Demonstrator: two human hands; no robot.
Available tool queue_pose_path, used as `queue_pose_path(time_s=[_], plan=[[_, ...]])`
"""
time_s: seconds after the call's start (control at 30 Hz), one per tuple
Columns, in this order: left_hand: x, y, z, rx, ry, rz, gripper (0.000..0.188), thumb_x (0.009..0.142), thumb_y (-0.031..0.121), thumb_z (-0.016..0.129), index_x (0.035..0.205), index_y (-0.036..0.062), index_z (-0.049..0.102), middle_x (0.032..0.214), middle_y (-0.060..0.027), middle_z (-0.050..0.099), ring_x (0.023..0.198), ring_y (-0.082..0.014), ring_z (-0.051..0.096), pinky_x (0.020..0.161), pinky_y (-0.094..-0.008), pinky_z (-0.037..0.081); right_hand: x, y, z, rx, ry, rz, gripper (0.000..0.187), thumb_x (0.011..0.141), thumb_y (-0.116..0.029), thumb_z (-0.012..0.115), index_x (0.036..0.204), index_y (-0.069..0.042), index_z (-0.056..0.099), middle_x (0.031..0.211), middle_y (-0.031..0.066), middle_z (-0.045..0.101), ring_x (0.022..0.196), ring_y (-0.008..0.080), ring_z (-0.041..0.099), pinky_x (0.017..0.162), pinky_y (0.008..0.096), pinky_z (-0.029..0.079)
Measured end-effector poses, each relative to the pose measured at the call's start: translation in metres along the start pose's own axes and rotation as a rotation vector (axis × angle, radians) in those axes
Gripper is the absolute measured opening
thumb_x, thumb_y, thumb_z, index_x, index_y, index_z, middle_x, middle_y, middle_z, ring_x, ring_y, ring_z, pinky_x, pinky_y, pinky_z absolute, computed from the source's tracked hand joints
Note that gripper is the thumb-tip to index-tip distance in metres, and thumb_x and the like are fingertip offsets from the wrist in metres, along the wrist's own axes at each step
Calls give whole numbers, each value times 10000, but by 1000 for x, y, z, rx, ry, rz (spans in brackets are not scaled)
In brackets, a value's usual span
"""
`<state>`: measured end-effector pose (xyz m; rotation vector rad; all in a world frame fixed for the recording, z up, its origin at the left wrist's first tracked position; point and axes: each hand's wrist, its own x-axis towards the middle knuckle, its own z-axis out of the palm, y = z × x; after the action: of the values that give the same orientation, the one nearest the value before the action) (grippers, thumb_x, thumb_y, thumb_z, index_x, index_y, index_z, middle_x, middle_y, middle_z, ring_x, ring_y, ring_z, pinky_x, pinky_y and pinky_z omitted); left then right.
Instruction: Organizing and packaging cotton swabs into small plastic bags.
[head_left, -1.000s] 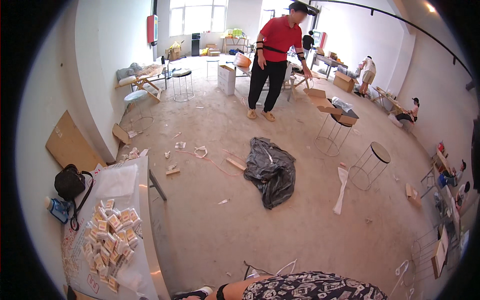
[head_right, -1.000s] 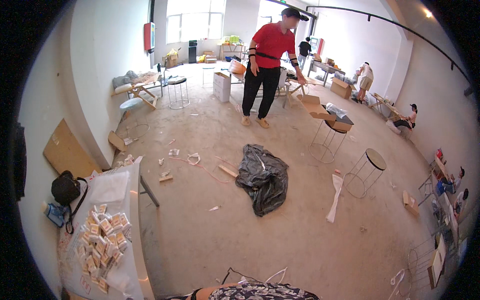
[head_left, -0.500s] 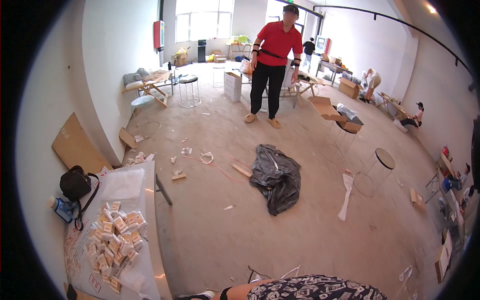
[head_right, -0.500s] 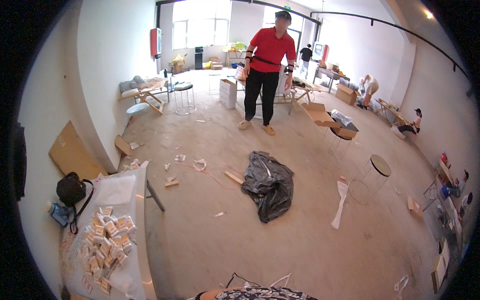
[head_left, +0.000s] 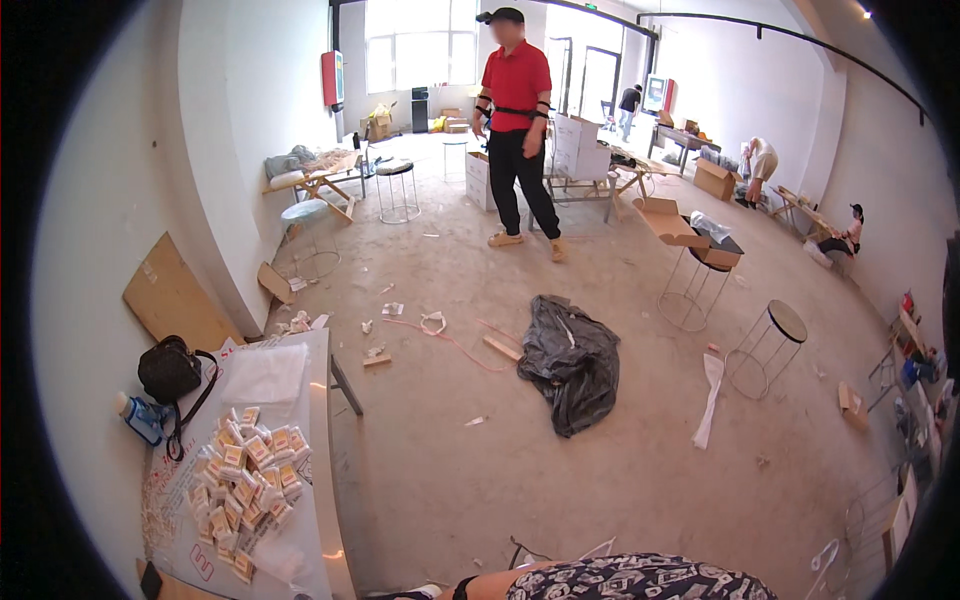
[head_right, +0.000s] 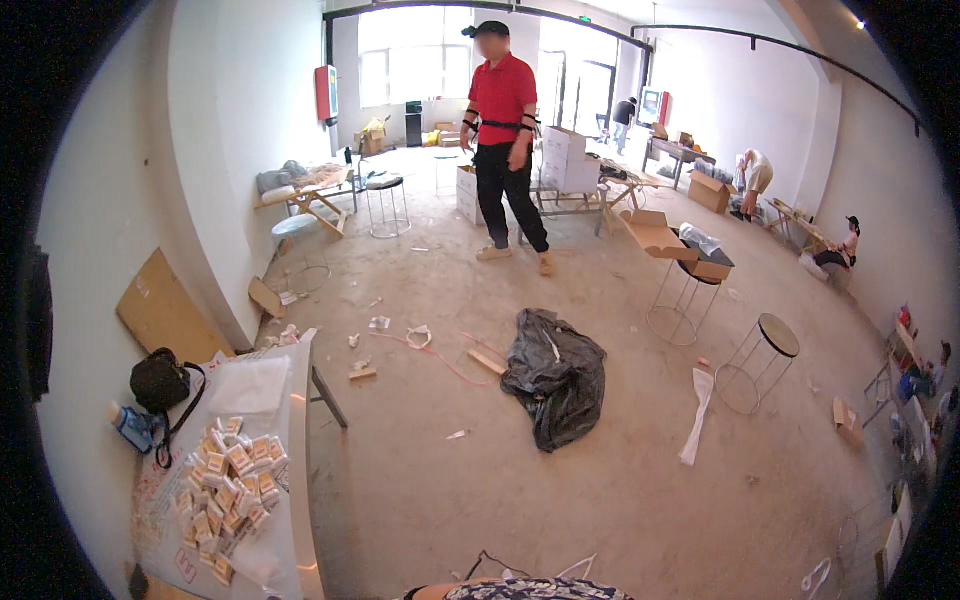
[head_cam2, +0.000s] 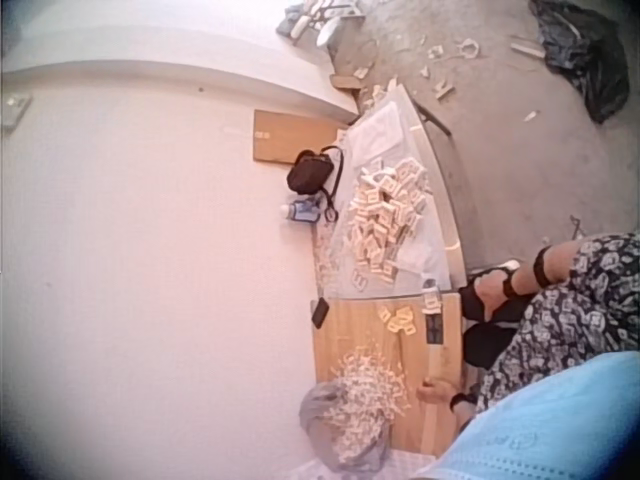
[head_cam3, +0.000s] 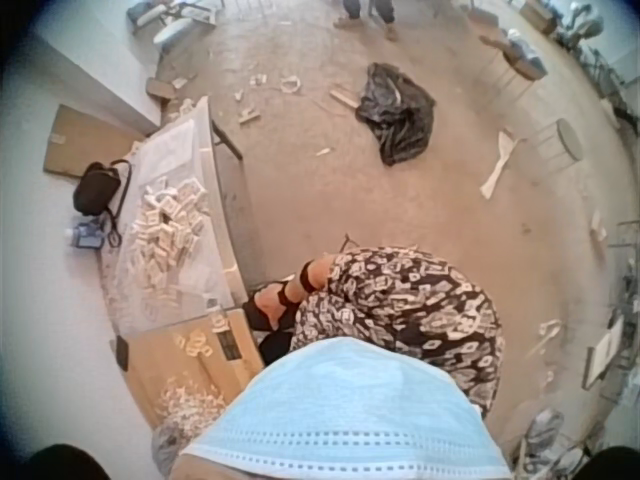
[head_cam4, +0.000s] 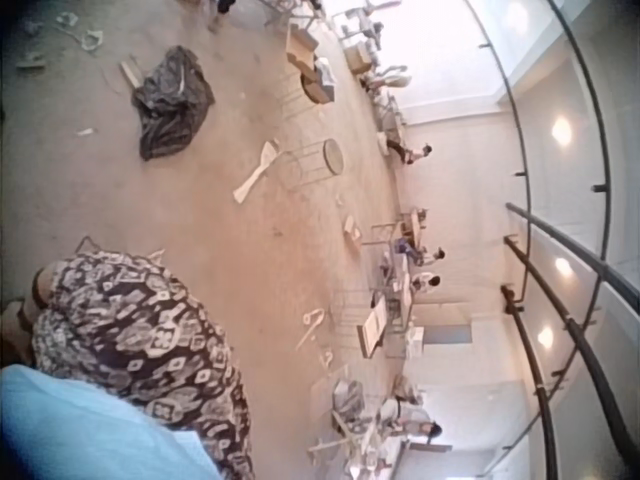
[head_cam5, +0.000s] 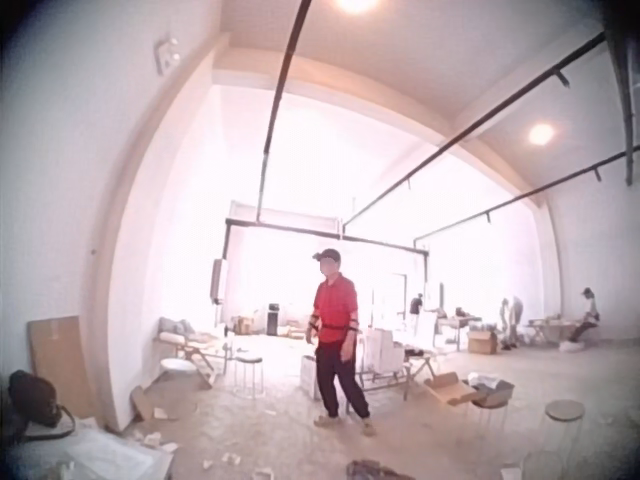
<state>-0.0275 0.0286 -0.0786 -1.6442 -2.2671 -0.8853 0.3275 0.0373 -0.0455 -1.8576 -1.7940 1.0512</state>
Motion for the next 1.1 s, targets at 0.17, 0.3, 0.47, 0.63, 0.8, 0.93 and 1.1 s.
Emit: queue_pose_path(time_s=[0.17,0.3,0.47,0.63,0.8,0.93,1.1], plan=[[3,10,-8,2,-38,-12,389,864,234,584,1051,-107,587,1104,-349,563,1035,-493,516,932,-552,399,-1,-2,1,-38,18,15,563,502,-427,884,846,-13,722,916,215,688,909,349,665,795,406,536],[5,4,-6,-12,-29,-17,338,849,216,597,999,-86,603,1057,-320,579,995,-479,522,900,-550,402,-1,-5,2,-44,24,14,582,507,-440,882,864,-10,719,930,218,686,923,348,663,810,404,535],[9,22,-10,-65,-48,-1,311,830,228,625,933,-65,611,977,-291,589,949,-463,530,870,-547,406,0,1,3,-41,12,57,569,520,-433,880,867,-13,719,932,214,688,922,345,665,806,397,537],[15,-9,9,-105,-10,56,320,806,257,645,917,-42,624,961,-258,602,927,-443,542,851,-537,422,-14,-4,-24,36,-117,-92,748,589,-475,848,1116,15,640,1052,244,659,1041,367,625,894,421,498],[21,-17,15,-37,-40,9,317,811,251,626,933,-41,635,984,-260,612,926,-444,553,842,-536,434,-28,4,-28,22,-68,-33,799,609,-485,834,1183,11,584,1082,256,644,1055,381,615,903,432,491],[29,-31,29,-47,-123,-102,331,835,233,568,970,-60,641,1041,-283,613,988,-463,549,874,-549,424,-32,1,-24,-14,-46,-12,851,629,-495,821,1250,8,528,1111,267,629,1068,396,604,912,443,484],[29,-47,21,121,-300,-78,478,866,291,519,1160,-84,563,1216,-321,534,1156,-480,471,1014,-524,354,-35,-5,-13,-50,-44,-37,919,653,-507,804,1334,4,458,1147,281,610,1086,413,591,923,456,474]])
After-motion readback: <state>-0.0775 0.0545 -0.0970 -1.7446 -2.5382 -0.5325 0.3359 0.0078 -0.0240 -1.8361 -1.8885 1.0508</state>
